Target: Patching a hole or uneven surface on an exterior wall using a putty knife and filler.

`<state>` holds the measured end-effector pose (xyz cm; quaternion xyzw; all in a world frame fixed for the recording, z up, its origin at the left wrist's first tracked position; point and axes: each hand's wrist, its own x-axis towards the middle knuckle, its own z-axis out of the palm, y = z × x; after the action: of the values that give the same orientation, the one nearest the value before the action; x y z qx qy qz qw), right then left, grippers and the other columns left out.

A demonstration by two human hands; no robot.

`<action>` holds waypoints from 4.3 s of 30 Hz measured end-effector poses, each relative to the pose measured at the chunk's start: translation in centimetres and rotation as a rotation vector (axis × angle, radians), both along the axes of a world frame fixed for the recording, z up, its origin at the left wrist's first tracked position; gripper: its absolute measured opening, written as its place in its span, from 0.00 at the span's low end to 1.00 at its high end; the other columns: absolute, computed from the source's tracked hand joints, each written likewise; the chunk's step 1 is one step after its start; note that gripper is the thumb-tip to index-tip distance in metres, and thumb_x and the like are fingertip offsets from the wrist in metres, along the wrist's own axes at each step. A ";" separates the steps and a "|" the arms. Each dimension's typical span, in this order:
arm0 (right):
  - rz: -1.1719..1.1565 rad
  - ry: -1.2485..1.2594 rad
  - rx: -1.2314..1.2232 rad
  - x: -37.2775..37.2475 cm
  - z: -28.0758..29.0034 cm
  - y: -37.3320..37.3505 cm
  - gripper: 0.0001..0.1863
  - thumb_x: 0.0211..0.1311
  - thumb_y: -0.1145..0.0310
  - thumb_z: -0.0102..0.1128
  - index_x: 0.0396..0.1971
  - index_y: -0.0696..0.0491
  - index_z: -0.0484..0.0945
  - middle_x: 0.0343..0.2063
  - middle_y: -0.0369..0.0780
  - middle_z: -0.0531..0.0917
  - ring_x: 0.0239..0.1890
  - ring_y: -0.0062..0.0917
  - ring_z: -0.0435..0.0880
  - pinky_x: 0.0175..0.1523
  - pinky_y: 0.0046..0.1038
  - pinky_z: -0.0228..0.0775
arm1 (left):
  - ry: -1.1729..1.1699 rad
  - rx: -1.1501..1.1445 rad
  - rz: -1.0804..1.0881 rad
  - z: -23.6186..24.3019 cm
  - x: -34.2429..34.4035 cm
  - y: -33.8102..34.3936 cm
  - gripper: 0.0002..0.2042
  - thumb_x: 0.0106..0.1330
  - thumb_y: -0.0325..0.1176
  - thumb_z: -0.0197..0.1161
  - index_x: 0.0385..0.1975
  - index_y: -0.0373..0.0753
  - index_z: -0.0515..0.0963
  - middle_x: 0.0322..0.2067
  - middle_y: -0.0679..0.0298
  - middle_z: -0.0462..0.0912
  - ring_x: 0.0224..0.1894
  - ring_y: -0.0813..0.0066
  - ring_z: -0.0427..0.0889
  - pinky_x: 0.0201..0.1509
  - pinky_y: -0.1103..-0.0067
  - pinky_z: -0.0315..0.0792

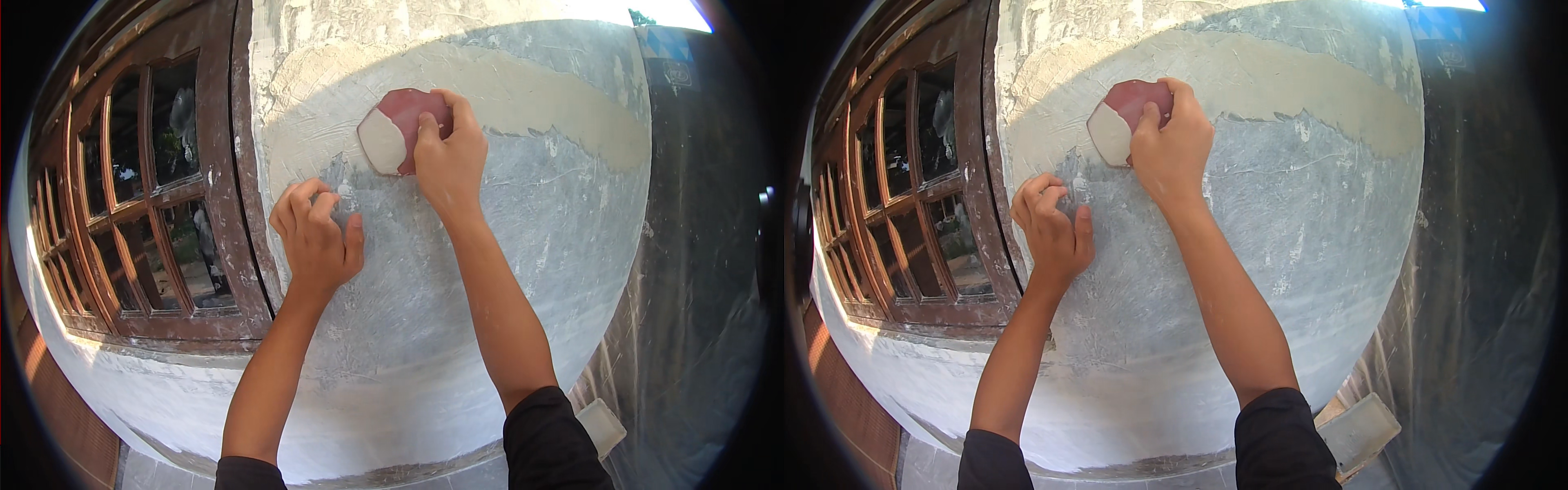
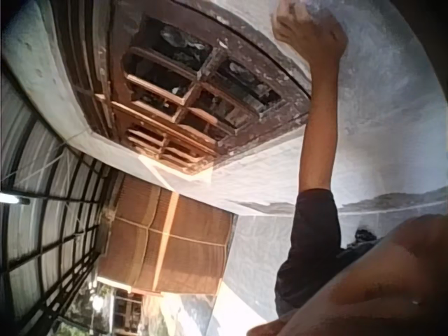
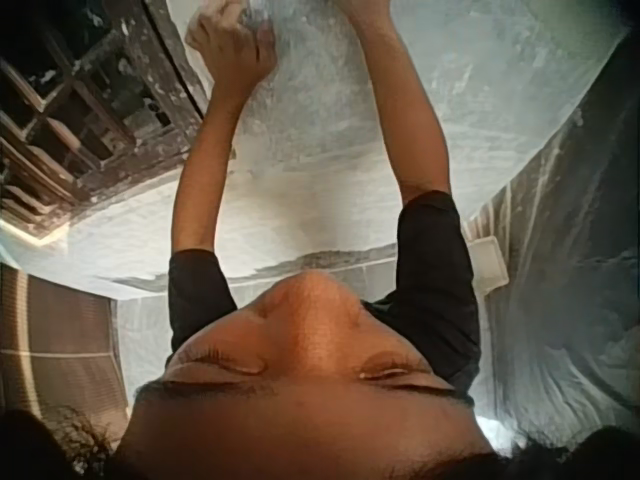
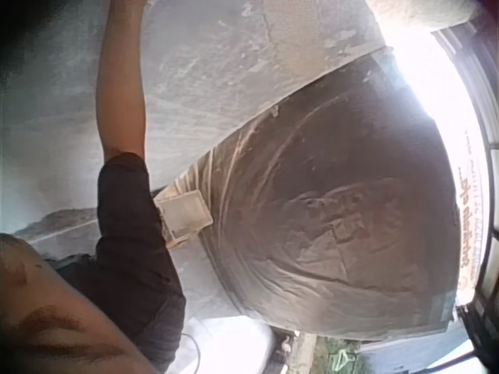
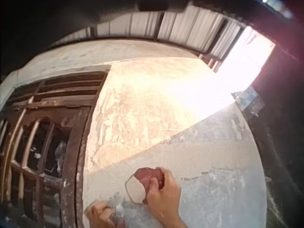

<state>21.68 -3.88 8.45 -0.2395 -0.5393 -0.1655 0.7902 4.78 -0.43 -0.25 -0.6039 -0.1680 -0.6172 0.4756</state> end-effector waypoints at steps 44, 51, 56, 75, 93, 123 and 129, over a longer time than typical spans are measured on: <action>-0.168 0.458 -0.097 7.6 0.2 1.6 0.18 0.61 0.71 0.55 0.50 0.62 0.77 0.43 0.51 0.84 0.47 0.43 0.83 0.55 0.37 0.71 | -0.010 -0.008 0.008 -0.2 0.4 0.1 0.17 0.67 0.37 0.55 0.51 0.39 0.63 0.49 0.55 0.70 0.54 0.54 0.66 0.58 0.60 0.53; 0.003 0.201 -0.019 1.7 -0.7 -0.2 0.16 0.60 0.74 0.56 0.48 0.62 0.77 0.39 0.52 0.83 0.40 0.41 0.84 0.49 0.37 0.73 | -0.005 -0.008 -0.006 -0.1 0.0 0.1 0.17 0.66 0.37 0.56 0.51 0.39 0.63 0.49 0.54 0.70 0.54 0.54 0.66 0.58 0.60 0.53; -0.078 0.231 -0.019 2.4 -1.0 1.7 0.17 0.59 0.74 0.57 0.47 0.62 0.77 0.40 0.53 0.83 0.42 0.45 0.84 0.50 0.38 0.73 | -0.005 -0.013 -0.012 -0.2 0.1 0.1 0.17 0.66 0.37 0.56 0.51 0.39 0.63 0.49 0.54 0.70 0.54 0.53 0.66 0.58 0.60 0.53; -0.085 0.248 -0.071 2.0 -1.0 1.9 0.17 0.59 0.72 0.57 0.49 0.59 0.77 0.39 0.50 0.84 0.42 0.43 0.83 0.54 0.39 0.68 | -0.005 -0.042 0.018 -0.2 0.0 -0.2 0.17 0.65 0.36 0.56 0.50 0.39 0.63 0.49 0.53 0.70 0.55 0.53 0.65 0.59 0.59 0.53; -0.067 0.273 -0.084 2.7 -2.1 1.8 0.16 0.59 0.73 0.56 0.48 0.60 0.77 0.37 0.51 0.84 0.41 0.43 0.83 0.50 0.39 0.72 | -0.013 -0.042 0.021 -0.3 -0.1 0.0 0.17 0.65 0.37 0.56 0.50 0.38 0.63 0.49 0.52 0.70 0.55 0.53 0.65 0.59 0.59 0.53; -0.026 0.370 -0.007 4.2 -0.8 -0.4 0.16 0.61 0.73 0.56 0.48 0.61 0.77 0.39 0.50 0.84 0.41 0.38 0.84 0.50 0.37 0.73 | -0.003 -0.030 0.014 -0.2 0.3 -0.2 0.17 0.66 0.37 0.56 0.50 0.38 0.63 0.49 0.53 0.70 0.54 0.52 0.66 0.58 0.59 0.53; -0.040 0.159 -0.025 2.3 -0.4 1.3 0.16 0.60 0.73 0.56 0.47 0.61 0.77 0.36 0.51 0.84 0.39 0.38 0.84 0.49 0.37 0.73 | -0.006 -0.039 0.010 -0.2 -0.1 -0.1 0.17 0.66 0.37 0.56 0.50 0.38 0.63 0.49 0.53 0.70 0.54 0.52 0.66 0.59 0.59 0.53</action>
<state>23.95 -2.54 8.08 -0.2723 -0.4719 -0.1550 0.8241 4.68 -0.55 -0.48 -0.6102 -0.1845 -0.6133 0.4663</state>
